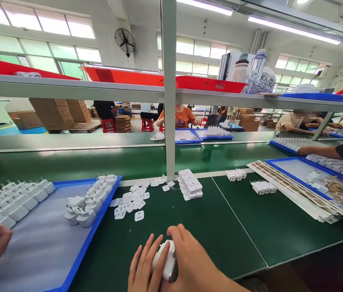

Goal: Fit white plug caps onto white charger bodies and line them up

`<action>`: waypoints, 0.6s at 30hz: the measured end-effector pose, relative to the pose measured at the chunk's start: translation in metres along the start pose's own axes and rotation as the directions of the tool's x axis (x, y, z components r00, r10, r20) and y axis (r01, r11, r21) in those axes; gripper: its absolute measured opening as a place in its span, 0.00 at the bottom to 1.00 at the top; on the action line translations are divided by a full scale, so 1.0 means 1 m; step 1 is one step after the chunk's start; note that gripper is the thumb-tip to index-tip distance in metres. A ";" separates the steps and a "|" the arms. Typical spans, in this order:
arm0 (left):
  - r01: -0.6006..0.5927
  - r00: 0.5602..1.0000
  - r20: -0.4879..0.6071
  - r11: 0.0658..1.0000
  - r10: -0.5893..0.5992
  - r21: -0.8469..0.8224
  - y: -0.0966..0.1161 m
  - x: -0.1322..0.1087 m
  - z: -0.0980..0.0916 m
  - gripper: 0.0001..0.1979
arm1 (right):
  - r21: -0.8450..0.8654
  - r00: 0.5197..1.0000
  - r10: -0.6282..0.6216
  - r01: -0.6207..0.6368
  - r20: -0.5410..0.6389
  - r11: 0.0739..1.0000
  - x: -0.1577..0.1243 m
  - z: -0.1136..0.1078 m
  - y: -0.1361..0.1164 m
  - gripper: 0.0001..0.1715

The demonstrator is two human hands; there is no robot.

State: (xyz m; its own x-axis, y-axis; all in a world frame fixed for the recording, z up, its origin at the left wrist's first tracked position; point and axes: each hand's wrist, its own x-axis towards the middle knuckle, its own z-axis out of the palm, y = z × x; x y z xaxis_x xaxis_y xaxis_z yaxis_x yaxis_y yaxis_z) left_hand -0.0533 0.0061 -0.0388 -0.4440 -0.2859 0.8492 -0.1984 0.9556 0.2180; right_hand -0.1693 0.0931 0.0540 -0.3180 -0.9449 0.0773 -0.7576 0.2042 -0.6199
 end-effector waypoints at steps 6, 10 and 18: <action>0.119 0.993 0.005 0.981 -0.119 -0.151 -0.028 -0.014 -0.006 0.26 | -0.043 0.993 -0.095 0.098 0.062 0.994 0.024 0.028 -0.019 0.38; 0.115 0.993 -0.004 0.985 -0.117 -0.130 -0.042 -0.015 -0.015 0.27 | -0.007 0.992 -0.119 0.120 0.035 0.993 0.030 0.030 -0.032 0.40; 0.735 0.586 0.180 0.425 -0.790 -0.528 -0.041 0.005 -0.049 0.22 | 0.273 0.919 -0.215 0.125 0.330 0.954 0.118 0.000 -0.007 0.20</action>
State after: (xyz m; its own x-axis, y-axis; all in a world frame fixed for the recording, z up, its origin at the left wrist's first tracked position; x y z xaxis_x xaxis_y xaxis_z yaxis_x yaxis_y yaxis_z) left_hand -0.0039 -0.0312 -0.0201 -0.2603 -0.9354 0.2391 0.0504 0.2341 0.9709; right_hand -0.2014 -0.0204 0.0677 0.0586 -0.9968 -0.0539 -0.6067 0.0073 -0.7949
